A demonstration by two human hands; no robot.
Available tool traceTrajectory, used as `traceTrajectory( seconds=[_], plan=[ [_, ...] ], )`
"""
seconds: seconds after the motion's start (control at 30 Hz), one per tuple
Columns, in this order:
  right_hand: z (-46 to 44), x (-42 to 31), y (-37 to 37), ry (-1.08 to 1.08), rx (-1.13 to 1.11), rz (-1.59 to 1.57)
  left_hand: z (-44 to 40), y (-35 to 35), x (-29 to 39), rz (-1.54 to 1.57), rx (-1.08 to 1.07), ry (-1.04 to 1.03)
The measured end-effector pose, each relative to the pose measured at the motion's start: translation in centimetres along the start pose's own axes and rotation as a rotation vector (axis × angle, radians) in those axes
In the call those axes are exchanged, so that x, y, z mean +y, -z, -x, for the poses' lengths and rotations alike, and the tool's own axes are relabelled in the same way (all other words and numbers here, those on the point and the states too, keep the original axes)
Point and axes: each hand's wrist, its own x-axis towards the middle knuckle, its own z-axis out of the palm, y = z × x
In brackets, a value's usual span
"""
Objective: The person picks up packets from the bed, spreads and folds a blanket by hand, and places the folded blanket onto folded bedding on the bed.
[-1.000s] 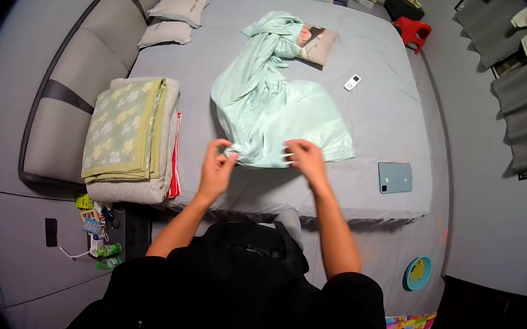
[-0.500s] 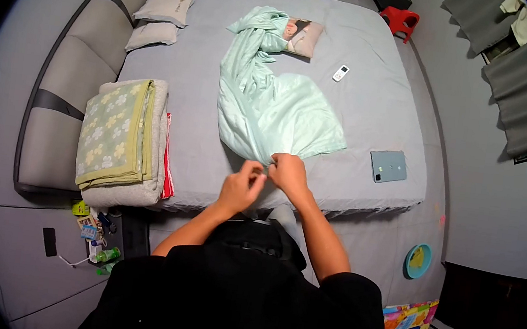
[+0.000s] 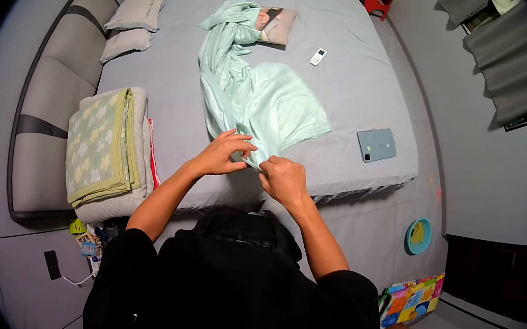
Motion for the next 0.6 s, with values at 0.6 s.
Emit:
traceTrajectory(
  seconds=[0.6],
  plan=[
    [0.1, 2.8, 1.2, -0.081, -0.026, 0.002, -5.4, -0.1, -0.2, -0.151, -0.452, -0.043]
  ],
)
